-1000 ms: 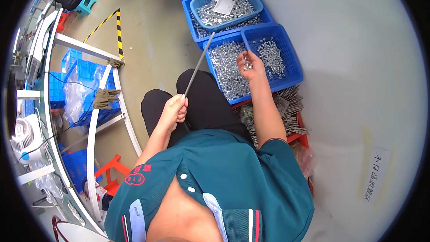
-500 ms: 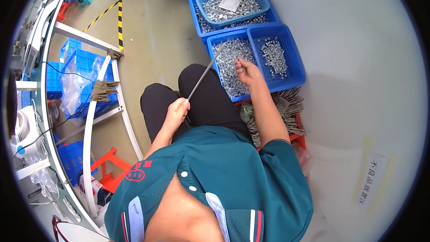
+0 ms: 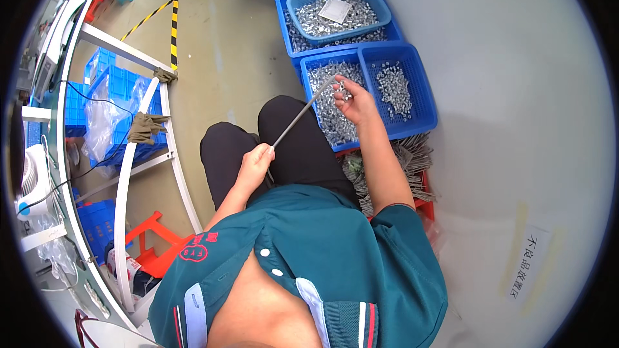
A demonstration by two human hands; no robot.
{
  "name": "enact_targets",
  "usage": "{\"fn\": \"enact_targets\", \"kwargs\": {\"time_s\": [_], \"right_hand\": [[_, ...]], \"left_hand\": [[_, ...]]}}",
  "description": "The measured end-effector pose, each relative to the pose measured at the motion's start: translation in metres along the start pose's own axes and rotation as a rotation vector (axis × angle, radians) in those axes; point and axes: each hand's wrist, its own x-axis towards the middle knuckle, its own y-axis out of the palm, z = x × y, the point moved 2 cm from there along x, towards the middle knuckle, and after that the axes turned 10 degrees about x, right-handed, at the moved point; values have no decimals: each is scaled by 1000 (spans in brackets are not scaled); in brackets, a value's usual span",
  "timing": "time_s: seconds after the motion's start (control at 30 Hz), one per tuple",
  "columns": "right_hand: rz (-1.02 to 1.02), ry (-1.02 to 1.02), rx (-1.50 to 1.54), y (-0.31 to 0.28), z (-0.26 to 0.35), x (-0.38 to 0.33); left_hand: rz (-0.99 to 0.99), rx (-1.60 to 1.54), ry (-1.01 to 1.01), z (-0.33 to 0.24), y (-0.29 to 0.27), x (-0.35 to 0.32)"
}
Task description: Assembling small metal components onto a thin metal rod at a workstation.
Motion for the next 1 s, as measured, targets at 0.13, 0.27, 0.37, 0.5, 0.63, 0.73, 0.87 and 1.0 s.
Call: {"fn": "enact_targets", "kwargs": {"time_s": [0.13,0.27,0.37,0.5,0.63,0.73,0.87,1.0], "right_hand": [[24,15,54,7,-3,-1],[103,81,97,15,1,-5],[139,63,30,22,3,-8],[179,86,-7,27,9,-10],[246,183,-40,34,12,-15],[241,195,-124,39,15,-17],[216,185,-353,53,25,-21],[83,151,-732,74,38,-27]], "left_hand": [[-29,47,42,6,1,-1],[-33,62,32,8,2,-1],[-26,72,27,8,2,-1],[-20,72,34,8,2,-2],[11,52,6,5,0,-3],[15,57,14,7,1,-1],[-21,67,39,10,2,0],[-43,93,17,5,2,-1]]}}
